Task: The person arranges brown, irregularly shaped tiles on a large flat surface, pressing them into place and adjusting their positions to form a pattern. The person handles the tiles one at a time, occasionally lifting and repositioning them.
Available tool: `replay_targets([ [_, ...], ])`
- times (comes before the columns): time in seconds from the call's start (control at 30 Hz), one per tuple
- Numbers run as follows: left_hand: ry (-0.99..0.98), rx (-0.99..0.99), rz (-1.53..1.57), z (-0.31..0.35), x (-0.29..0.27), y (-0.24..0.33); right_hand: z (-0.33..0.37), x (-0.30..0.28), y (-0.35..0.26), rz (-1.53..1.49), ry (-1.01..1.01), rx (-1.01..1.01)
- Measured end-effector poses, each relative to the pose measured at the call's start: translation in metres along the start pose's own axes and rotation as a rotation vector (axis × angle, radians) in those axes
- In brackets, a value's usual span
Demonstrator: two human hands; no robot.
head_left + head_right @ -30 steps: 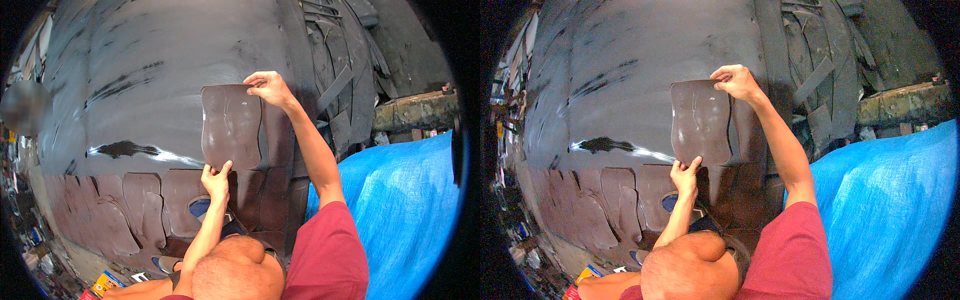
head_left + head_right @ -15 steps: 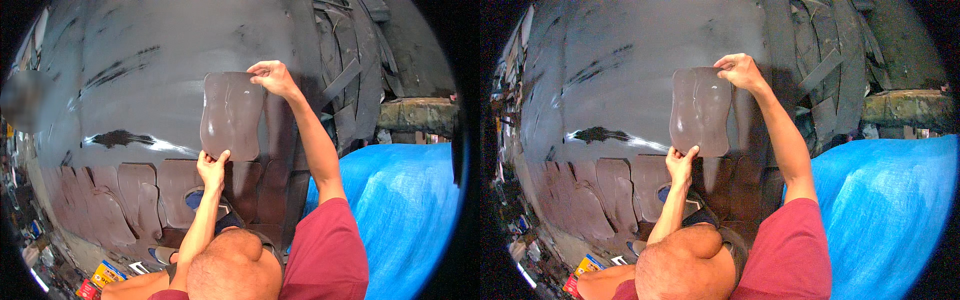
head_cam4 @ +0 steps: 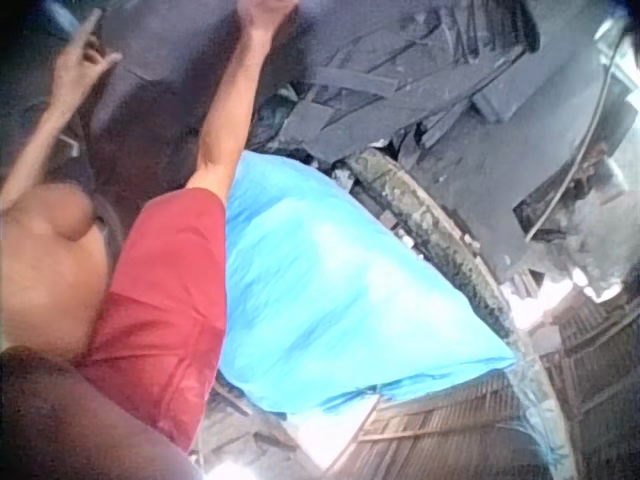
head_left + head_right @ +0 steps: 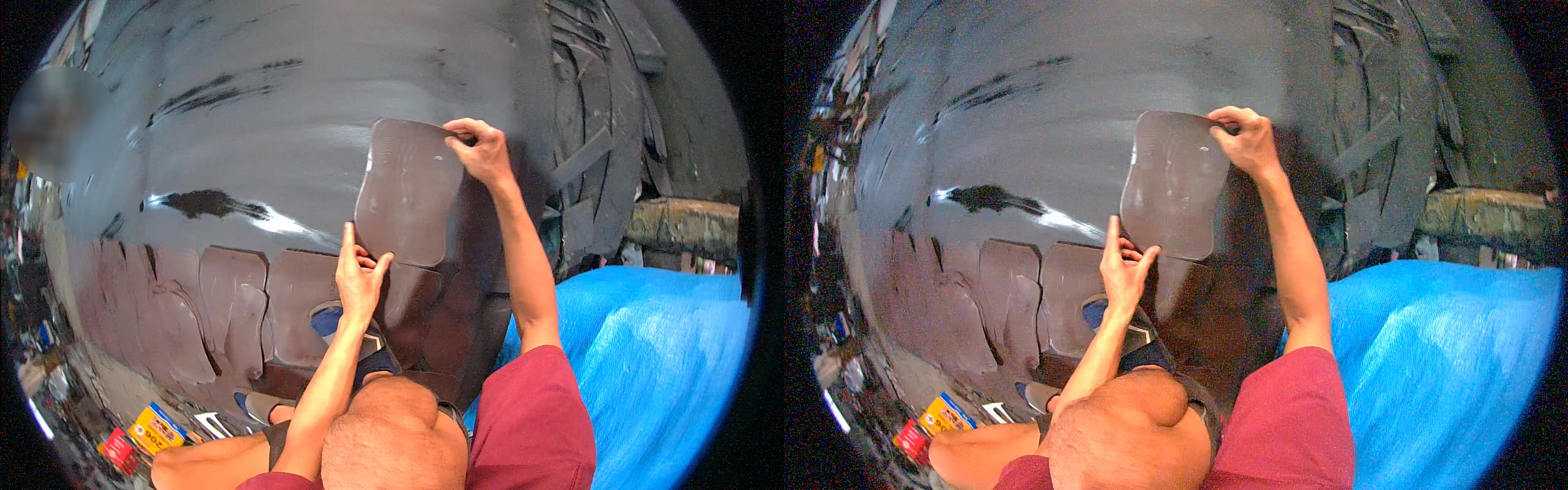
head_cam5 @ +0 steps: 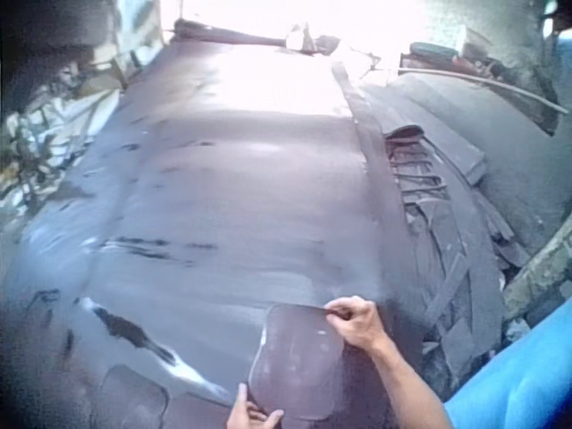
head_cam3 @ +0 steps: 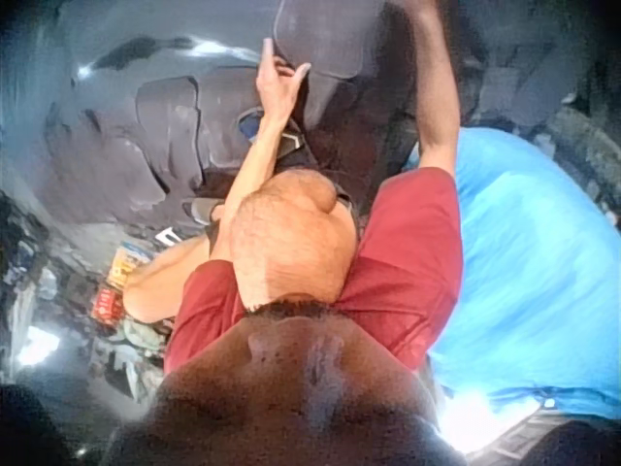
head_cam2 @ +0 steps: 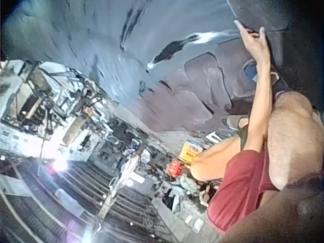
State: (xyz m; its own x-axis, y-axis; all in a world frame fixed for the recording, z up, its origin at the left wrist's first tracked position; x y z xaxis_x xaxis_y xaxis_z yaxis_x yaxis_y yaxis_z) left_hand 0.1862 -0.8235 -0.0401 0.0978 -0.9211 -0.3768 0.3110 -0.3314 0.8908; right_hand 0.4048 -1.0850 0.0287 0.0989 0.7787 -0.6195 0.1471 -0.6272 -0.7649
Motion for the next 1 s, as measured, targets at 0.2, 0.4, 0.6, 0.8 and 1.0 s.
replay_targets([
  [0.2, 0.124, 0.045, 0.009, 0.003, -0.001, 0.008, -0.009, -0.004, 0.002, 0.058, -0.074, -0.002],
  [0.4, 0.117, 0.037, -0.040, 0.004, -0.011, 0.009, 0.031, 0.051, -0.096, 0.659, 0.151, -0.420],
  [0.6, 0.577, 0.348, -0.210, 0.043, -0.159, 0.010, 0.048, 0.103, -0.077, 0.656, -0.327, -0.162],
  [0.8, 1.571, -1.179, -0.209, 0.217, -0.384, -0.209, 0.132, 0.107, -0.123, 0.473, 0.034, -0.765],
  [1.0, 1.513, -0.751, -0.488, 0.207, -0.395, -0.224, 0.116, 0.094, -0.168, 0.143, 0.015, -0.555],
])
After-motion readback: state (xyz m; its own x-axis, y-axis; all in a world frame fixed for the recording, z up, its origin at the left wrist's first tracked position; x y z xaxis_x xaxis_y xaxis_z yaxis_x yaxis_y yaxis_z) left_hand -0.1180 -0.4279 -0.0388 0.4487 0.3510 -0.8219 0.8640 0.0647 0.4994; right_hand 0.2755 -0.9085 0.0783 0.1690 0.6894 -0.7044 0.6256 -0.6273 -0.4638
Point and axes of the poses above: each hand's wrist, its own z-axis away from the middle knuckle, its own x-axis out of the palm, y = z × x, the point moved 8 cm from there along -z, towards the middle knuckle, and after that the axes turned 5 degrees about x, right-handed, at the moved point
